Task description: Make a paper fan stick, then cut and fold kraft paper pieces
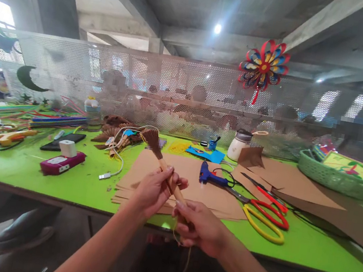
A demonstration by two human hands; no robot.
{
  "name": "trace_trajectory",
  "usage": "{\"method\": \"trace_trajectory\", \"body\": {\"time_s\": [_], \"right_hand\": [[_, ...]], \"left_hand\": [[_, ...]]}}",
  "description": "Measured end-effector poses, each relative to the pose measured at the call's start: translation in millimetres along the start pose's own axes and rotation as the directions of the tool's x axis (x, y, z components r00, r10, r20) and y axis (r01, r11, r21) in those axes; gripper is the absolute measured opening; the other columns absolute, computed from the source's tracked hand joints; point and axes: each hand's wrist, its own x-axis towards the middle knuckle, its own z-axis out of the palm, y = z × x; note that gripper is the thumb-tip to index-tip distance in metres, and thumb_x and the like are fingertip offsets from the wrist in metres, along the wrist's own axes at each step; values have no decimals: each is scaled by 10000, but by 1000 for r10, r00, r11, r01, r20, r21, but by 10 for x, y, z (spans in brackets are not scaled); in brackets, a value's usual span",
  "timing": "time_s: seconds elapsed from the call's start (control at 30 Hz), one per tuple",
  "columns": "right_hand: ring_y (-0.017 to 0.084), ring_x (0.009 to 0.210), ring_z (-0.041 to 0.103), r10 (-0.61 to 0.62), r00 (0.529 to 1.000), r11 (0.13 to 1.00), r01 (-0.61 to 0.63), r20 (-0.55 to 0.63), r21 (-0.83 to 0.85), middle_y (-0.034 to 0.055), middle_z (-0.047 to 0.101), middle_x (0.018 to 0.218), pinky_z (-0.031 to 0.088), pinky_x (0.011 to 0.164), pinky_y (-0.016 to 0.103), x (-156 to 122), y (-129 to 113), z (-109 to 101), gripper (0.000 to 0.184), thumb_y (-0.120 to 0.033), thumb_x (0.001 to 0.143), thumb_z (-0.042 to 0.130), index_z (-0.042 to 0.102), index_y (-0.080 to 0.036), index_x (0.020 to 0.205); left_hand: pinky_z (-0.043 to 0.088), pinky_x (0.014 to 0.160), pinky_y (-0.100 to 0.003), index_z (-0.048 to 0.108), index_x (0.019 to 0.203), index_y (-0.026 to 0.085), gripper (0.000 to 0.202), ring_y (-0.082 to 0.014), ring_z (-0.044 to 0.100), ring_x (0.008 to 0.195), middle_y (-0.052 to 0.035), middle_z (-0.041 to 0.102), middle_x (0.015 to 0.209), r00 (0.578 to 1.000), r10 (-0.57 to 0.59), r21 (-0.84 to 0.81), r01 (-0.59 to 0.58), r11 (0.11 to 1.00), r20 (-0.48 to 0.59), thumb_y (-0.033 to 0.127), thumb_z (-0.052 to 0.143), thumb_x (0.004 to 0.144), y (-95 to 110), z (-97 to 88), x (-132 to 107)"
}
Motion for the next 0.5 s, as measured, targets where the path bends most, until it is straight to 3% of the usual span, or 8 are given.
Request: {"method": "trace_trajectory", "body": {"time_s": [0.07, 0.13, 0.23, 0.27, 0.33, 0.4, 0.47, 0.5], "right_hand": [[19, 366, 189, 23, 1000, 999, -23, -11, -38, -105, 345, 479, 189, 364, 152, -46, -68, -3, 325, -482, 816, 582, 487, -173, 788], [25, 368, 178, 51, 998, 996, -48, 35, -78, -112, 311, 472, 183, 359, 156, -62, -146, -60, 321, -483, 826, 567, 475, -179, 779], [31, 360, 159, 101, 990, 982, -82, 103, -171, -118, 290, 451, 144, 340, 163, -41, -276, -241, 308, -468, 847, 540, 476, -175, 772], [33, 353, 157, 116, 987, 974, -91, 113, -207, -121, 284, 437, 137, 334, 165, -26, -322, -315, 304, -462, 851, 534, 480, -173, 771], [35, 341, 150, 159, 979, 956, -119, 131, -270, -128, 274, 408, 139, 326, 167, 4, -412, -450, 296, -451, 853, 533, 486, -171, 768], [34, 340, 145, 206, 967, 937, -150, 152, -316, -131, 279, 398, 143, 326, 164, 29, -488, -542, 295, -447, 850, 537, 490, -168, 769], [31, 346, 147, 244, 951, 921, -165, 191, -353, -130, 287, 407, 140, 332, 160, 41, -543, -575, 297, -446, 847, 543, 496, -162, 774], [30, 351, 150, 261, 941, 915, -171, 213, -367, -129, 288, 414, 143, 336, 158, 41, -560, -573, 299, -448, 849, 541, 498, -161, 778]], "left_hand": [[440, 923, -398, 564, 770, 124, 101, -174, 643, 792, -17, 621, 669, 999, 25, -11, -25, 1000, -27, 208, 577, 823, -49, 9, -9], [444, 911, -401, 589, 926, 125, 186, -197, 635, 875, -75, 670, 822, 1000, 4, 69, -2, 998, -28, 286, 561, 838, -62, -21, -54], [477, 833, -383, 616, 1000, 125, 349, -229, 617, 913, -124, 668, 947, 999, -26, 441, 41, 896, -40, 421, 508, 851, 6, -131, -219], [486, 800, -369, 642, 931, 117, 347, -239, 614, 903, -128, 668, 927, 999, -3, 626, 37, 779, -55, 430, 522, 839, 51, -167, -294], [487, 723, -359, 663, 839, 122, 328, -239, 618, 783, -112, 667, 802, 990, 135, 902, -20, 431, -42, 433, 565, 804, 165, -202, -436], [452, 842, -358, 636, 1021, 172, 294, -232, 590, 935, -106, 646, 1016, 940, 273, 960, -246, 135, 203, 377, 538, 834, 288, -168, -510], [337, 1004, -392, 487, 1272, 233, 454, -250, 446, 1191, -98, 507, 1294, 875, 170, 890, -436, -134, 454, 338, 549, 834, 391, -85, -469], [310, 1024, -396, 424, 1325, 238, 515, -253, 391, 1244, -98, 454, 1352, 839, 80, 831, -512, -218, 538, 322, 554, 834, 427, -42, -408]]}}
